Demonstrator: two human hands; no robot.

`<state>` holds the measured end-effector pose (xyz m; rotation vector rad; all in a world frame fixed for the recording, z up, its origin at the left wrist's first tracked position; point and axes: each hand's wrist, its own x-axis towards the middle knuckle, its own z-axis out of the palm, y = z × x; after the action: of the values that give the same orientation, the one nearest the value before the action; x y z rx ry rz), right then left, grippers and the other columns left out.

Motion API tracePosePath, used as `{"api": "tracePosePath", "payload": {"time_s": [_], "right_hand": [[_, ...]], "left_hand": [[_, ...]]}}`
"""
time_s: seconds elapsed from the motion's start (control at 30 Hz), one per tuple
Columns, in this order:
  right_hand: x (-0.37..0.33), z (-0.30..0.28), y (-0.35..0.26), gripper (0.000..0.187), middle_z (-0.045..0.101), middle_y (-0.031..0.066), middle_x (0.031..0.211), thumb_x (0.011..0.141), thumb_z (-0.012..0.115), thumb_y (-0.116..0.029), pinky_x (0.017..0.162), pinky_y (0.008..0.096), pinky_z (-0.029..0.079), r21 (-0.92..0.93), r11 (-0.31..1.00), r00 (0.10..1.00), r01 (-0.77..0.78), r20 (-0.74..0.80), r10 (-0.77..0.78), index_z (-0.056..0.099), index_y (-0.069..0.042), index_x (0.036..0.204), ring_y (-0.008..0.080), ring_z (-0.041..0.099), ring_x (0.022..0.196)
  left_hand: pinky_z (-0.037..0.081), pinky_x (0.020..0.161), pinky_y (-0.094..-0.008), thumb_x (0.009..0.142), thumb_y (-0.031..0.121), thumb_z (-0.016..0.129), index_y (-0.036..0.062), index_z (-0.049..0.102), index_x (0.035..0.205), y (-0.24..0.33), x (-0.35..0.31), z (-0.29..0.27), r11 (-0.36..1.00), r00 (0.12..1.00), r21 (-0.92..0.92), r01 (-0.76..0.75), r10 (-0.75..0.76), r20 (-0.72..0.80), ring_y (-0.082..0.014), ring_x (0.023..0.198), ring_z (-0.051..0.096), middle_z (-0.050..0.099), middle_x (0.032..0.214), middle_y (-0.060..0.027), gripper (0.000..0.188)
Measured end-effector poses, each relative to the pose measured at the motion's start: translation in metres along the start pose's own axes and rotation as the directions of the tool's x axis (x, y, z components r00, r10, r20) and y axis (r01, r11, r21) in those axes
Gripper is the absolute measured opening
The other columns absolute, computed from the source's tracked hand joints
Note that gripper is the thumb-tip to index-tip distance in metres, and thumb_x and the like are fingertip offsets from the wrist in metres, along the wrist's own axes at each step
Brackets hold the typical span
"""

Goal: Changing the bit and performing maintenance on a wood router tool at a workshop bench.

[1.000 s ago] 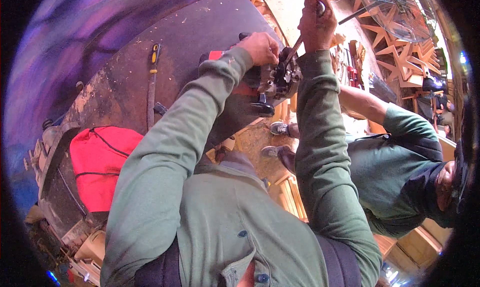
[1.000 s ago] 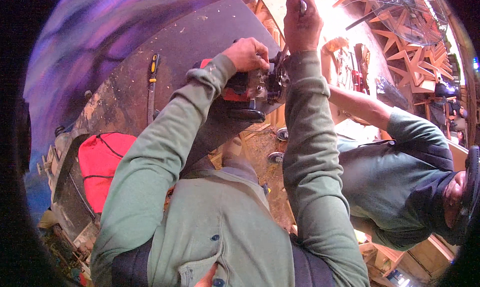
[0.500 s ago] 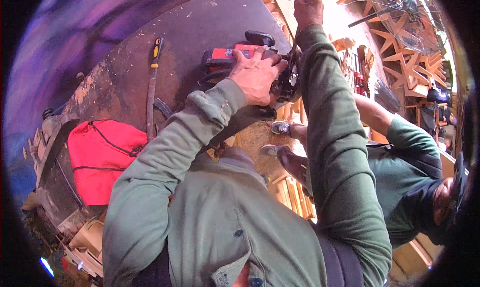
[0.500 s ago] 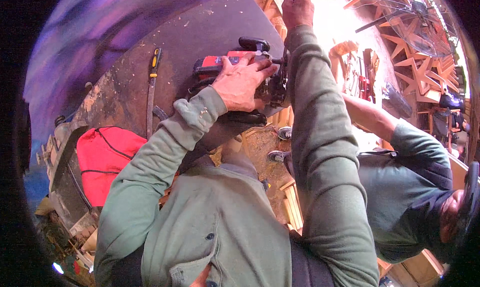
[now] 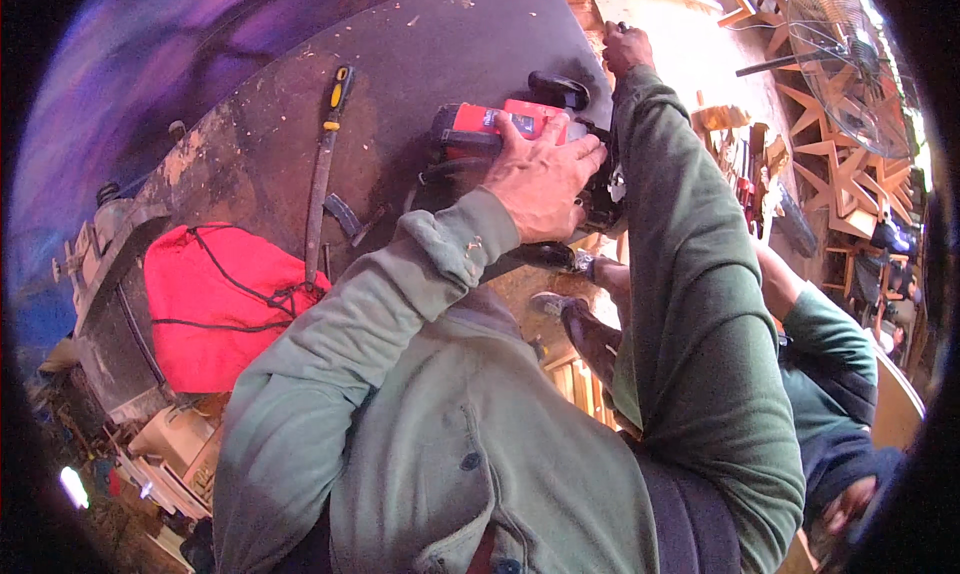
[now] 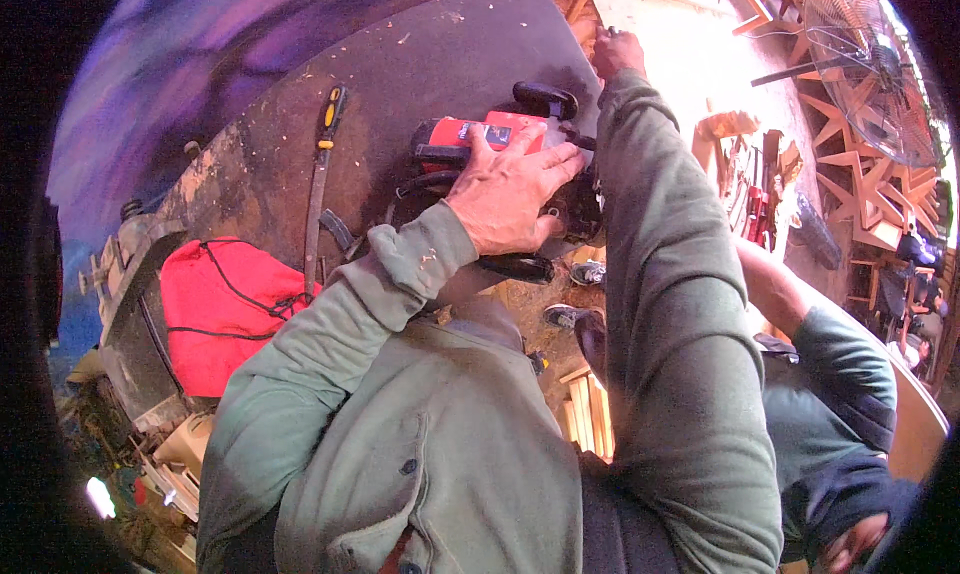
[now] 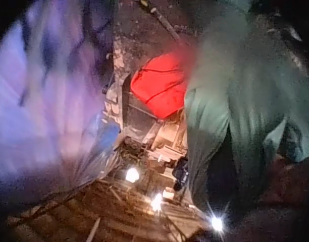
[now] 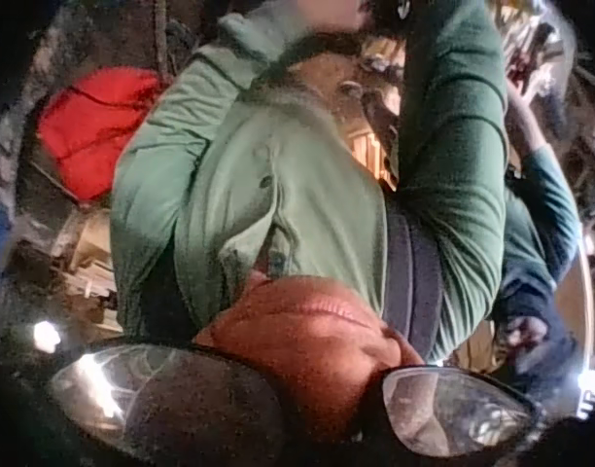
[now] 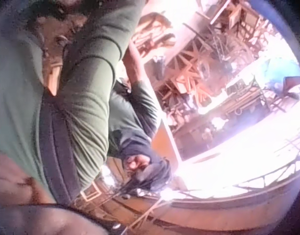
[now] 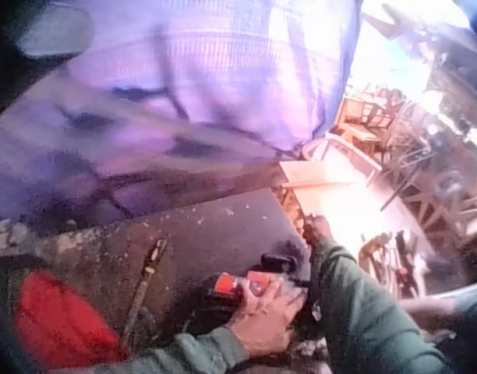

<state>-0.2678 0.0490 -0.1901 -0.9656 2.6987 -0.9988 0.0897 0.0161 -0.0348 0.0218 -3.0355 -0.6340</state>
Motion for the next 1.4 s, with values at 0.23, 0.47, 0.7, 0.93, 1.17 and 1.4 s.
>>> {"api": "tracePosePath", "payload": {"time_s": [0.23, 0.47, 0.7, 0.93, 1.17, 1.4], "right_hand": [[0.002, -0.033, -0.019, 0.051, 0.064, 0.0105, 0.063, 0.096, 0.065, -0.047, 0.044, 0.0370, 0.045, 0.154, 0.971, 0.978, -0.182, 0.132, 0.162, 0.069, 0.001, 0.080, 0.0188, 0.057, 0.048], [0.013, -0.119, -0.105, 0.029, 0.062, 0.0109, 0.072, 0.093, 0.064, -0.021, 0.054, 0.0387, 0.050, -0.475, 0.767, 0.786, 0.432, -0.218, -0.578, 0.064, 0.000, 0.113, 0.0264, 0.062, 0.062], [-0.117, -0.156, -0.207, 0.042, 0.053, 0.0034, 0.060, 0.104, 0.055, -0.042, 0.042, 0.0306, 0.040, 0.454, 0.886, 0.894, 0.096, -0.430, 0.124, 0.061, -0.005, 0.086, 0.0163, 0.053, 0.047], [-0.192, -0.173, -0.207, 0.024, 0.052, -0.0019, 0.063, 0.106, 0.059, -0.028, 0.043, 0.0230, 0.046, 0.548, 0.726, 0.848, 0.417, -0.521, -0.093, 0.059, -0.005, 0.097, 0.0065, 0.054, 0.051], [-0.257, -0.170, -0.221, 0.018, 0.060, 0.0021, 0.069, 0.106, 0.059, -0.019, 0.053, 0.0238, 0.045, 0.467, 0.788, 0.841, 0.403, -0.528, -0.117, 0.059, -0.002, 0.100, 0.0088, 0.059, 0.059], [-0.288, -0.166, -0.252, 0.020, 0.069, 0.0081, 0.077, 0.104, 0.063, -0.019, 0.069, 0.0277, 0.057, 0.456, 0.866, 0.876, 0.205, -0.480, 0.046, 0.060, 0.001, 0.101, 0.0142, 0.070, 0.075]], "left_hand": [[0.031, 0.095, -0.0807, 0.082, 0.042, 0.073, 0.0127, 0.051, 0.147, 0.008, 0.004, -0.005, 1.000, 0.998, 0.005, -0.027, 0.027, 0.062, -0.0342, 0.143, 0.036, 0.049, 0.151, -0.0033, 0.074], [0.031, 0.096, -0.0810, 0.083, 0.044, 0.069, 0.0160, 0.051, 0.146, 0.011, 0.008, -0.004, 0.998, 0.995, -0.026, -0.053, 0.055, 0.086, -0.0306, 0.144, 0.035, 0.047, 0.152, -0.0032, 0.071], [0.030, 0.098, -0.0822, 0.083, 0.044, 0.071, 0.0162, 0.049, 0.148, 0.006, 0.009, -0.015, 0.998, 0.984, -0.069, 0.000, 0.012, 0.176, -0.0310, 0.143, 0.038, 0.045, 0.153, 0.0009, 0.074], [0.030, 0.100, -0.0810, 0.081, 0.041, 0.075, 0.0143, 0.055, 0.143, 0.005, 0.007, -0.013, 0.998, 0.996, -0.063, -0.023, 0.029, 0.088, -0.0301, 0.144, 0.038, 0.050, 0.150, 0.0002, 0.071], [0.030, 0.101, -0.0795, 0.082, 0.041, 0.072, 0.0164, 0.050, 0.147, 0.005, 0.008, -0.010, 0.999, 0.994, -0.043, -0.008, 0.012, 0.105, -0.0304, 0.147, 0.036, 0.045, 0.154, -0.0020, 0.073], [0.028, 0.103, -0.0822, 0.083, 0.041, 0.072, 0.0145, 0.050, 0.147, 0.004, 0.007, -0.012, 0.997, 0.993, -0.073, -0.001, 0.010, 0.120, -0.0334, 0.146, 0.036, 0.045, 0.155, -0.0040, 0.072]]}}
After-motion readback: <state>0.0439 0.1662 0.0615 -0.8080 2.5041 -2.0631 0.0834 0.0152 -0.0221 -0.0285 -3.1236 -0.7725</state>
